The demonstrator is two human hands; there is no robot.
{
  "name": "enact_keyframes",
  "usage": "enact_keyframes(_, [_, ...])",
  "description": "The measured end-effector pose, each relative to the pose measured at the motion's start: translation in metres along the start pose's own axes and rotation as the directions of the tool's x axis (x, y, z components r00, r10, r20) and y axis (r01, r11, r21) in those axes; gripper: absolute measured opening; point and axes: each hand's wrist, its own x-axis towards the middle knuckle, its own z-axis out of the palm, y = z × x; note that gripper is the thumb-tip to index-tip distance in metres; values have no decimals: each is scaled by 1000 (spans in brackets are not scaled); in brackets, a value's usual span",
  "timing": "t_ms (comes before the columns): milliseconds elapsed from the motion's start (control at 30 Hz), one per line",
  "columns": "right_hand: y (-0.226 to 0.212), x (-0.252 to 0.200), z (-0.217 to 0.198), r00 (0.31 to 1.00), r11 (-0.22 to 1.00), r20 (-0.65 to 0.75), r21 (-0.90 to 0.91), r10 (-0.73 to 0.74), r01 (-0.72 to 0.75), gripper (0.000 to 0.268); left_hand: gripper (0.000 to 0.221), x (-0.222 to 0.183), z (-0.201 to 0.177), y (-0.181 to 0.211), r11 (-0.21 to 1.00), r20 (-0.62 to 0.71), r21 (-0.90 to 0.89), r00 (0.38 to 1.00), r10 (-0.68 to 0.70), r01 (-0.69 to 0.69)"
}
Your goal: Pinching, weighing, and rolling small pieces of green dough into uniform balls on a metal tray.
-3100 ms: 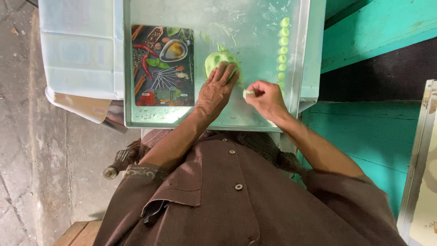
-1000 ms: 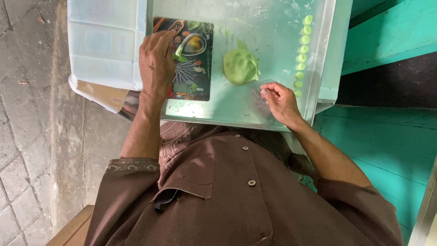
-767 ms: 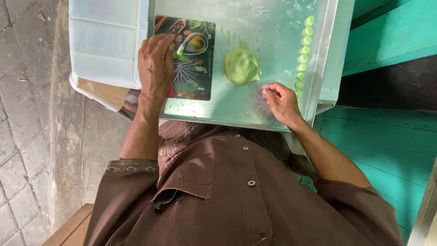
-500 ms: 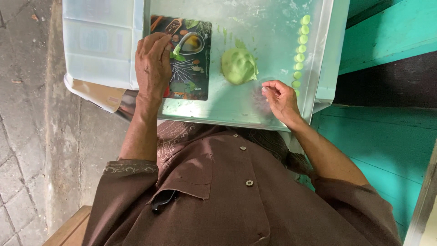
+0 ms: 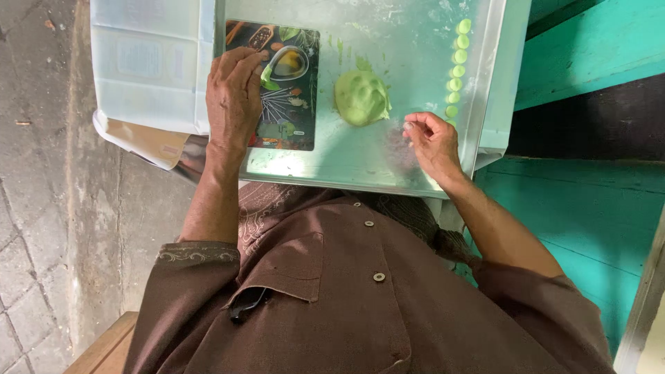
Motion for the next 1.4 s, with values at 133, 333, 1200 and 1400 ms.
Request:
enact_keyframes(133, [0,14,4,1000,1000,-19,16,-18,18,18,21,4,-2,7,1000,1,-18,1000,18,-18])
enact_keyframes(333, [-4,26,16,994,994,-29,-14,-110,109,15,19,3,-2,8,998,3,-15,998,56,-56])
enact_keyframes(1200, [26,46,42,945,917,-74,-277,-318,287,13,18,-30,138,112,908,284,166,900,331,-386])
enact_keyframes(1400, [15,29,30,970,949,-104,-251,-222,190,10,7,-26,142,120,939,247,138,929,276,-316])
